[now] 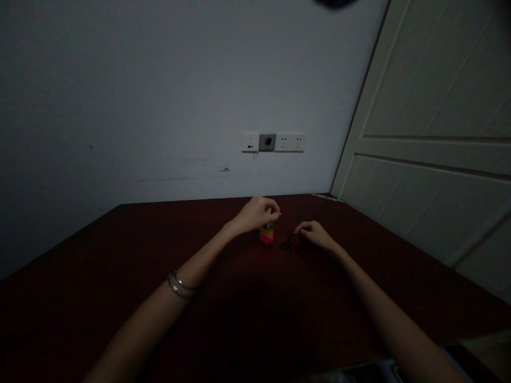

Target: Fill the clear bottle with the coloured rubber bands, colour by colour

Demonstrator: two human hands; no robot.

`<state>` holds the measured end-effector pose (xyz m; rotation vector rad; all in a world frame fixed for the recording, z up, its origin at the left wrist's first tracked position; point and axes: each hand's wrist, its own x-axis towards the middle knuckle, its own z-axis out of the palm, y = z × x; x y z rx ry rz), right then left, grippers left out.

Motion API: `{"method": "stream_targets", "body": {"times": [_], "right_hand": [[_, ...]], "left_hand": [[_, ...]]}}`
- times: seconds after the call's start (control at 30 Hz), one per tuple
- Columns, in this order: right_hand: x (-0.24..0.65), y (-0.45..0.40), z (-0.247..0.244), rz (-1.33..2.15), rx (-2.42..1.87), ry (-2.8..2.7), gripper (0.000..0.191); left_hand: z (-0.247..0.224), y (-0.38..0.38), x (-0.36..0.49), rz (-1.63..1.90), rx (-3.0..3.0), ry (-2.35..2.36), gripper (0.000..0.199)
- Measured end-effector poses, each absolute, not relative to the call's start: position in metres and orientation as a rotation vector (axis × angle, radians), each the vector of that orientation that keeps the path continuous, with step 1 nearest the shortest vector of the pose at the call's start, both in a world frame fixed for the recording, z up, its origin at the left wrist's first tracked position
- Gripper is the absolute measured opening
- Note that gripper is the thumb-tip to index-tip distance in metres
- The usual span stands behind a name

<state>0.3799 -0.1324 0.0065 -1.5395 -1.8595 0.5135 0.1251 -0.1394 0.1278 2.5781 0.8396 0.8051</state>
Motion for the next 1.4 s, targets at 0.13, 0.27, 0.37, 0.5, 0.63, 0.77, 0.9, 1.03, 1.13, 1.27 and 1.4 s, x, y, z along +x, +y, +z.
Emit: {"method": "stream_targets", "body": {"times": [0.13,0.27,0.37,0.5,0.63,0.77,0.9,1.03,1.13,1.27,1.4], "right_hand": [[0.381,-0.131,0.005,0.498,-1.570,-1.844,0.028],[0.381,-0.132,0.003,0.500,-1.584,-1.860,0.028],[0.381,-0.133,0.004,0.541,-1.590,-1.877,0.027],[0.381,-0.137,0.010,0.626,-1.590,-1.916,0.027],[0.383,-0.143,0.020,0.677,-1.591,-1.948,0.028],[0.386,-0.149,0.028,0.746,-1.599,-2.023,0.030],[0.388,-0.152,0.032,0.869,-1.593,-2.096,0.034],[0.386,-0.157,0.036,0.945,-1.612,-2.147,0.041],[0.382,-0.161,0.040,0.954,-1.624,-2.188,0.043],[0.373,-0.162,0.040,0.873,-1.641,-2.255,0.041],[0.365,-0.161,0.039,0.779,-1.675,-2.278,0.026]], "left_hand": [[0.139,-0.112,0.120,0.865,2.425,0.874,0.023],[0.136,-0.097,0.125,0.797,2.394,0.863,0.022],[0.134,-0.094,0.127,0.765,2.411,0.876,0.021],[0.132,-0.092,0.128,0.732,2.474,0.915,0.020],[0.128,-0.089,0.129,0.709,2.485,0.881,0.021],[0.125,-0.085,0.127,0.700,2.428,0.836,0.022],[0.125,-0.087,0.122,0.746,2.328,0.767,0.023],[0.121,-0.089,0.117,0.875,2.151,0.830,0.026],[0.110,-0.081,0.110,0.984,2.026,0.944,0.028],[0.085,-0.061,0.095,1.102,1.901,1.036,0.028],[0.060,-0.044,0.078,1.141,1.775,1.137,0.026]]}}
